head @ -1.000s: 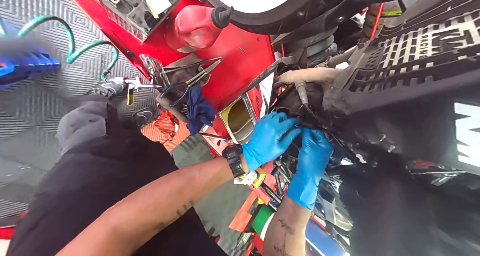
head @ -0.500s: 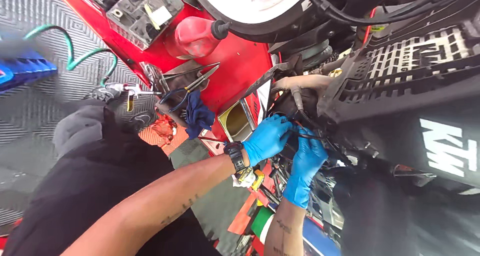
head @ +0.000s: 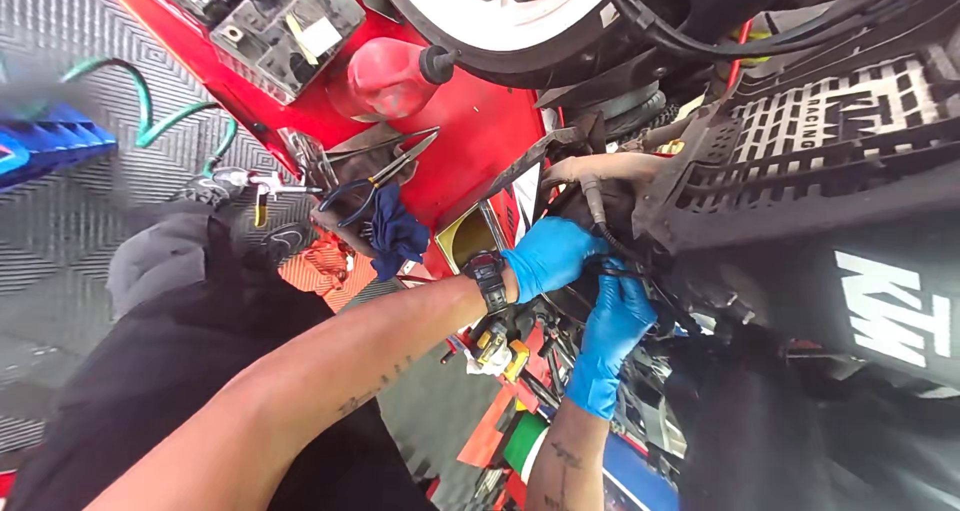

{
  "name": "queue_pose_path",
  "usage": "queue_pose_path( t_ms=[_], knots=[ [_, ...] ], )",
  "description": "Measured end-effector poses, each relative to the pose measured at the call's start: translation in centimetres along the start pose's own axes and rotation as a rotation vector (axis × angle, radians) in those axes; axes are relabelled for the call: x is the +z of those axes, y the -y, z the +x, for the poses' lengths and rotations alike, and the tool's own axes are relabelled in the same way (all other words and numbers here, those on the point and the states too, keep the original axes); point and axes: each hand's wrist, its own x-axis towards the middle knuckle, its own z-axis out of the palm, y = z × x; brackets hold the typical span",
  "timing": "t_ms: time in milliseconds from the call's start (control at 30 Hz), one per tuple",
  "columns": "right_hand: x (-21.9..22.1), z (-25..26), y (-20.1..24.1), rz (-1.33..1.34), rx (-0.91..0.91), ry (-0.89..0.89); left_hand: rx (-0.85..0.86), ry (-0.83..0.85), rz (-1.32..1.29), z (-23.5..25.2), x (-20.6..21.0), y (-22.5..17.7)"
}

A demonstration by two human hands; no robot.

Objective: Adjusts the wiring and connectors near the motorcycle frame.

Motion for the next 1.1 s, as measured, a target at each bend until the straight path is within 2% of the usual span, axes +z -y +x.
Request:
queue_pose_path(
  t_ms=[167, 333, 500, 600, 633, 700, 833, 967, 1100],
  knots=[
    [-0.3, -0.6, 0.9, 0.058, 0.066, 0.087, 0.002, -0.263, -0.002, -0.7, 2.6, 0.4],
    [0.2, -0.3, 1.2, 0.16, 0.142, -0.08, -0.155, -0.468, -0.052, -1.3, 4.9, -0.8],
    [-1.1, -0.1, 0.7, 0.432, 0.191, -0.026, -0.441, -0.439, -0.224, -1.6, 4.8, -1.5],
    [-1.7, -0.2, 0.2, 0.601, 0.176, -0.001, -0.536, -0.371, -0.173, -1.7, 4.7, -2.0],
    [-1.9, -0.1, -0.2, 0.648, 0.166, 0.022, -0.493, -0.385, -0.104, -2.0, 5.3, -1.9],
    [-2.1, 0.0, -0.6, 0.705, 0.173, 0.03, -0.301, -0.48, 0.064, -3.1, 7.0, -0.9],
    [-1.9, 0.1, -0.5, 0.666, 0.188, 0.023, 0.0, -0.505, 0.093, -5.0, 7.7, -0.2],
    [-1.5, 0.0, 0.6, 0.548, 0.225, 0.019, 0.083, -0.494, -0.024, -4.5, 7.9, -2.0],
    [-1.6, 0.1, 0.7, 0.5, 0.185, 0.089, 0.086, -0.51, -0.038, -3.9, 8.3, -2.8]
  ],
)
